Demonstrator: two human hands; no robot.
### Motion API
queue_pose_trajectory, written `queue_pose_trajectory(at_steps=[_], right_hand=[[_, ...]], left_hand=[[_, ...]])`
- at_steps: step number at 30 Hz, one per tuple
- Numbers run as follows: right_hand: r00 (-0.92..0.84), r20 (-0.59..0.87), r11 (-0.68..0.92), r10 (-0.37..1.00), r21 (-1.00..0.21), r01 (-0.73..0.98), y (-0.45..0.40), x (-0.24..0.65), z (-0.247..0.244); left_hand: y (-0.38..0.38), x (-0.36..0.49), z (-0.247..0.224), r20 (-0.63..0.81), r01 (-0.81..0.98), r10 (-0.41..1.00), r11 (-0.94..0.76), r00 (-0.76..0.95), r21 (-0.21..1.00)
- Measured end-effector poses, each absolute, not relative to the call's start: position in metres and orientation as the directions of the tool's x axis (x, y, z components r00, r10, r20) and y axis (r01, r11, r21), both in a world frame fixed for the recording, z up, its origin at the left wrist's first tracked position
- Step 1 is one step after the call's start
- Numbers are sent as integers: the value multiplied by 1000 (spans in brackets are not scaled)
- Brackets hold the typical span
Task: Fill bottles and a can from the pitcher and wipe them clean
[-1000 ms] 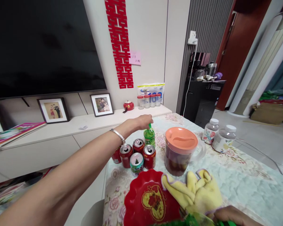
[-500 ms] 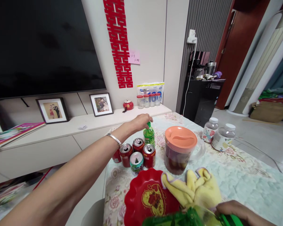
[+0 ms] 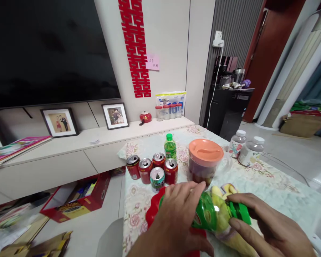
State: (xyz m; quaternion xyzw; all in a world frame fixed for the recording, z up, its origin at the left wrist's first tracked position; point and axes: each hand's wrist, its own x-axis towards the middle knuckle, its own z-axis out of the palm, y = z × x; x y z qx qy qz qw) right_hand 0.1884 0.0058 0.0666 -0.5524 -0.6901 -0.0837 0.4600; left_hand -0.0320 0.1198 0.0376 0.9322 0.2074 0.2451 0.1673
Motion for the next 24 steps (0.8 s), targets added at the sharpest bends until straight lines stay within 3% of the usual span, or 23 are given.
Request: queue_pose_trajectory(at_steps=[4,7,11,15,19,24], right_hand=[[-50,726,435,686,-354,828,8,168,71],[-29,712,460,701,-421,782,5,164,69],[283,598,360,750,-728,583,7,187,63],[631,310,186,712,-949,255,20,233,33],[656,208,65,726,-970,236,34,261,-13],[505,120,-38,855,-956,292,43,249,-39]], left_hand=[[99,-22,-6,499,392,589,-803,636,449],[96,-17,-11,523,401,672,-737,524,544],[94,-15,1,445,359,827,-553,343,752],[98,-15,-1,313,239,949,-315,49,919],[102,-15,-17,292,226,949,-261,-119,939],[98,-16,-32,317,263,938,-274,-139,925]])
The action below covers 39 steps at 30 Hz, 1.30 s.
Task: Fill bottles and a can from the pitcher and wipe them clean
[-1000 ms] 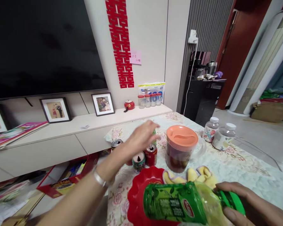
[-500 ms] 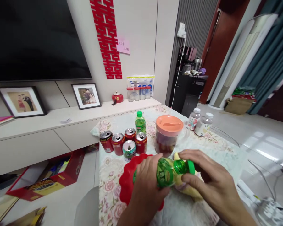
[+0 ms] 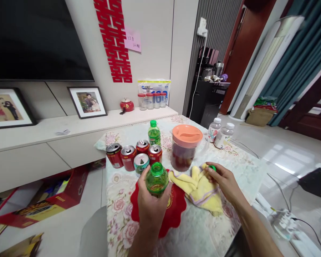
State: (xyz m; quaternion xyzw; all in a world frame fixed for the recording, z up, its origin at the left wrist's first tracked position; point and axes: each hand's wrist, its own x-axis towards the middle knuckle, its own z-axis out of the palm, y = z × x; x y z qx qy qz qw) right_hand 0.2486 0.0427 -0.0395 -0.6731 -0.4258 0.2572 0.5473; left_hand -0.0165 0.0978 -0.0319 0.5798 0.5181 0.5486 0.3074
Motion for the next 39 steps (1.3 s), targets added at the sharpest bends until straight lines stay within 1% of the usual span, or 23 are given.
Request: queue_pose_trajectory(at_steps=[4,7,9,12,15,19,24,29,33,35,39], right_hand=[[308,140,-16,941,-891,454,53,222,-32],[169,136,8,976,-801,599,61,207,-27],[107,110,7,988,-730,684,62,203,-27],[48,44,-10,998,-620,784,57,210,-26],[25,-20,-31,999,-525,851,48,226,-24],[26,-64,-52,998,-449,892,47,239,-22],[50,-27,-56,998,-418,907,67,229,-28],[117,13,-99,993,-440,892,87,230,-45],[169,106,-103,980,-454,885,76,231,-44],[118,139,-40,983,-469,883,61,225,-37],[-96,122,144,988,-495,857,31,209,-29]], left_hand=[[95,-19,-39,325,274,937,-281,-131,920],[95,-20,-43,349,286,927,-302,-134,910],[96,-21,-44,368,289,920,-319,-133,902],[97,-22,-45,374,291,917,-323,-138,900],[97,-24,-45,357,309,923,-302,-140,902],[95,-24,-44,336,313,934,-285,-119,906],[95,-23,-44,331,304,937,-283,-117,910],[98,-23,-48,367,305,921,-315,-128,899],[99,-22,-51,379,287,916,-330,-135,899],[99,-21,-51,386,273,910,-337,-152,901],[98,-20,-51,403,258,904,-359,-141,897]])
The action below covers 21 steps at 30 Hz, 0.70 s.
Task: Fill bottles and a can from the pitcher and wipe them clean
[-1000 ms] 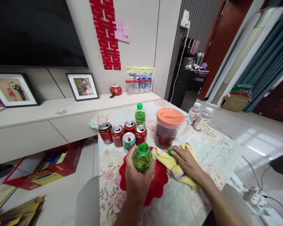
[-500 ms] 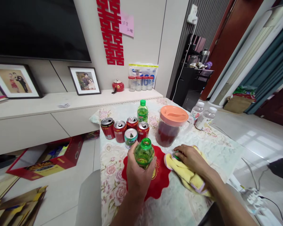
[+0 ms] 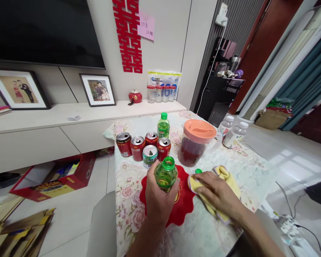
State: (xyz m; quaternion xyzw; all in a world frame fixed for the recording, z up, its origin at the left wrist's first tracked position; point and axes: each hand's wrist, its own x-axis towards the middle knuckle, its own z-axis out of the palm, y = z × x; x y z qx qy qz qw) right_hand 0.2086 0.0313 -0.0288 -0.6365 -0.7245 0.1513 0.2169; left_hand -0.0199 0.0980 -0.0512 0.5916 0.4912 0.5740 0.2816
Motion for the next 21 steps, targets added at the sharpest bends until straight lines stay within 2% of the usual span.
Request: queue_pose_trajectory(at_steps=[8,10,13,16,18,21], right_hand=[[-116,83,141,990,-463,875,18,205,-35],[-101,104,141,989,-540,829,22,209,-31],[143,196,42,970,-716,697,31,226,-26],[468,262,-61,844,-819,570,47,252,-28],[601,273,-53,751,-883,467,61,266,-32],[651,242,53,720,-954,297,85,275,-34]], left_hand=[[97,-21,-54,354,224,927,-321,-125,920],[98,-22,-58,345,218,931,-314,-121,924],[100,-23,-64,346,218,933,-319,-97,922],[99,-21,-63,366,223,928,-343,-69,913],[97,-18,-60,393,241,916,-364,-83,899],[94,-13,-57,449,287,884,-400,-129,870]])
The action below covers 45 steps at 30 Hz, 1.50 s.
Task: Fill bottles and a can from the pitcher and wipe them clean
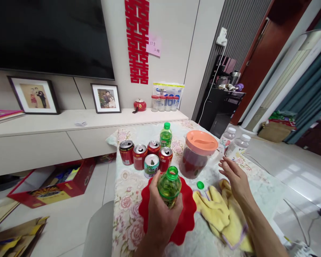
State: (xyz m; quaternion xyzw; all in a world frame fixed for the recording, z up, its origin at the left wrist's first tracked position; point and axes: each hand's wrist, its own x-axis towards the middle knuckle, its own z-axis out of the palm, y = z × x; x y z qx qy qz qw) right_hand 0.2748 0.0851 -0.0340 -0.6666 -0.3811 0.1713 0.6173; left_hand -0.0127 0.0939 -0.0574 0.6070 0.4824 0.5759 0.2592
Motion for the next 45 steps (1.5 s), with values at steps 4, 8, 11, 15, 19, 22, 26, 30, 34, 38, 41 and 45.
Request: queue_pose_trajectory(at_steps=[4,8,11,15,19,22,26,30,34,38,41,45], right_hand=[[621,208,191,756,-977,94,111,275,-31],[604,209,290,769,-956,-39,130,277,-28],[578,227,341,784,-936,-94,143,278,-26],[551,273,403,789,-906,-128,154,273,-24],[554,321,457,768,-881,-123,158,264,-20],[567,340,472,751,-876,-99,156,257,-13],[601,347,471,720,-880,-56,148,252,7],[627,340,464,701,-885,-40,134,250,35],[655,320,449,685,-893,-33,114,249,63],[689,302,420,659,-908,-4,93,245,85],[715,287,398,638,-917,14,79,243,96],[726,260,345,637,-938,33,64,244,103]], left_hand=[[92,-8,-60,496,329,853,-427,-162,842],[93,-9,-60,521,331,842,-458,-136,825],[94,-11,-59,542,332,830,-477,-135,814],[97,-13,-59,557,353,817,-482,-151,802],[96,-12,-63,557,402,820,-470,-130,786],[95,-11,-67,548,459,826,-438,-134,773],[95,-10,-68,530,466,829,-403,-178,787],[95,-11,-67,506,429,842,-394,-185,813],[95,-11,-68,531,419,829,-425,-177,802],[96,-11,-68,553,445,818,-440,-161,780],[97,-11,-68,576,457,804,-460,-149,761],[98,-11,-69,605,452,785,-495,-133,742]])
